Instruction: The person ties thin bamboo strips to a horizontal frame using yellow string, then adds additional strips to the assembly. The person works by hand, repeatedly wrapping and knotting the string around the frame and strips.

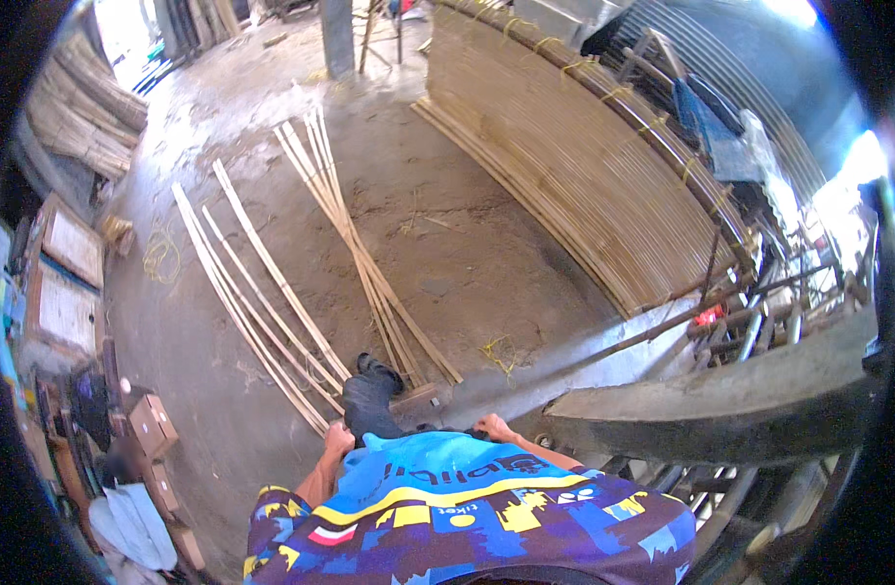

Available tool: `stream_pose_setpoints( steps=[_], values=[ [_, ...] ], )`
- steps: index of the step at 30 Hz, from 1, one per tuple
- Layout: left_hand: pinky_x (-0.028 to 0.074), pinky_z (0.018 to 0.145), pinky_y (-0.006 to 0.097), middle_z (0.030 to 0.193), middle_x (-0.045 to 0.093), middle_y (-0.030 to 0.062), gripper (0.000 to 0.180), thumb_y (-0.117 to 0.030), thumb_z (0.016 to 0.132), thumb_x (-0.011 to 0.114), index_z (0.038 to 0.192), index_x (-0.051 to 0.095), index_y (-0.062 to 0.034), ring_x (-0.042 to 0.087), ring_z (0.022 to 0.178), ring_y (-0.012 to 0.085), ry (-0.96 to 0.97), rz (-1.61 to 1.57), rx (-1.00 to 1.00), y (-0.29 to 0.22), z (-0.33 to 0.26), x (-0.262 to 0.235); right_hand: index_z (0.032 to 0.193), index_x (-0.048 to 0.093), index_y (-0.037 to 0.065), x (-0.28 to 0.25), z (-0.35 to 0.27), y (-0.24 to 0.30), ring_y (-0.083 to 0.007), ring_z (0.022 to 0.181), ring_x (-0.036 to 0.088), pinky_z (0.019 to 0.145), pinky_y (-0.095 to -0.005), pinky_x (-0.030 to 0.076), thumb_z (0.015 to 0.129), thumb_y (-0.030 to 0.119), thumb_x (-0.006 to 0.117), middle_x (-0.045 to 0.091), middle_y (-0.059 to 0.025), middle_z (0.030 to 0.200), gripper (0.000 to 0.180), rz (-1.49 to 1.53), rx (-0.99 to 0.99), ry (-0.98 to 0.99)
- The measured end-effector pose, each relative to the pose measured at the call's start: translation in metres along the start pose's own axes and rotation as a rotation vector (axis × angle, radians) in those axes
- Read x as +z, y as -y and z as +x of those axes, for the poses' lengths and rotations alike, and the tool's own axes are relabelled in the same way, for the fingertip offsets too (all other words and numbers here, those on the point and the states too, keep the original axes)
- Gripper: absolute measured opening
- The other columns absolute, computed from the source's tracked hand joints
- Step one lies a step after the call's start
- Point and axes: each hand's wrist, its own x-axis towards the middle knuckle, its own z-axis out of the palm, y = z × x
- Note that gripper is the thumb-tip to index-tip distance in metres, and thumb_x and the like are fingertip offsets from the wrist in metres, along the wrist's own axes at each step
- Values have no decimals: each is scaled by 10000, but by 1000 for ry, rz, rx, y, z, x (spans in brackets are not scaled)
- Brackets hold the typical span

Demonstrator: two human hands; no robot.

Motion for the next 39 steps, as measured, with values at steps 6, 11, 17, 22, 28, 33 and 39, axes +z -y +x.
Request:
stream_pose_setpoints(
  steps=[6, 11, 17, 22, 28, 33, 39],
  values=[
    [452, 647, 387, 742, 597, 205, 271, -241, 751, 567, 778, 603, 26, 583, 704, 322, -166, -91, 38, 19, -38, -21, 833, 631, 90, 37, -17, 3, -360, 721, 592, 623, -428, 476, 749, 257, 488, 608, -185, 798, 236, -17, -69, 12],
    [454, 646, 376, 743, 600, 190, 271, -255, 731, 580, 795, 608, 7, 587, 686, 295, 98, -34, 91, 61, -62, 17, 865, 625, 69, 0, -14, 53, -339, 749, 592, 670, -394, 468, 745, 279, 526, 605, -191, 821, 261, 179, 25, -146],
    [449, 636, 376, 776, 602, 182, 286, -270, 704, 596, 826, 613, -12, 588, 681, 279, 280, -21, 153, 88, -58, 40, 823, 624, 54, 19, -24, 57, -352, 769, 579, 683, -413, 455, 726, 266, 494, 593, -197, 811, 267, 199, 14, -125],
    [444, 628, 376, 804, 603, 175, 307, -282, 681, 609, 851, 617, -27, 589, 676, 266, 153, -145, 121, 77, -46, 25, 796, 601, 37, 61, -36, 21, -366, 757, 568, 632, -432, 445, 762, 251, 495, 583, -214, 764, 241, 184, 32, 20],
    [472, 657, 391, 821, 608, 167, 311, -357, 702, 526, 798, 639, -84, 592, 742, 332, 257, 65, 127, 103, -70, 8, 780, 592, 28, 37, -19, 68, -388, 747, 551, 609, -437, 441, 772, 243, 527, 582, -208, 742, 225, 163, -110, -196],
    [460, 699, 409, 837, 592, 206, 362, -358, 702, 508, 803, 625, -30, 576, 819, 358, 487, 84, 129, 127, -63, 18, 867, 623, 40, 15, -17, 110, -278, 743, 604, 663, -336, 459, 762, 249, 536, 617, -171, 801, 250, 295, -45, -182],
    [458, 613, 426, 738, 599, 176, 287, -312, 676, 526, 707, 621, -43, 583, 693, 334, 320, 208, 240, 76, -24, 16, 857, 636, 45, 27, -12, 52, -181, 675, 601, 626, -291, 455, 735, 262, 606, 633, -113, 752, 251, 397, 93, -105]
  ],
)
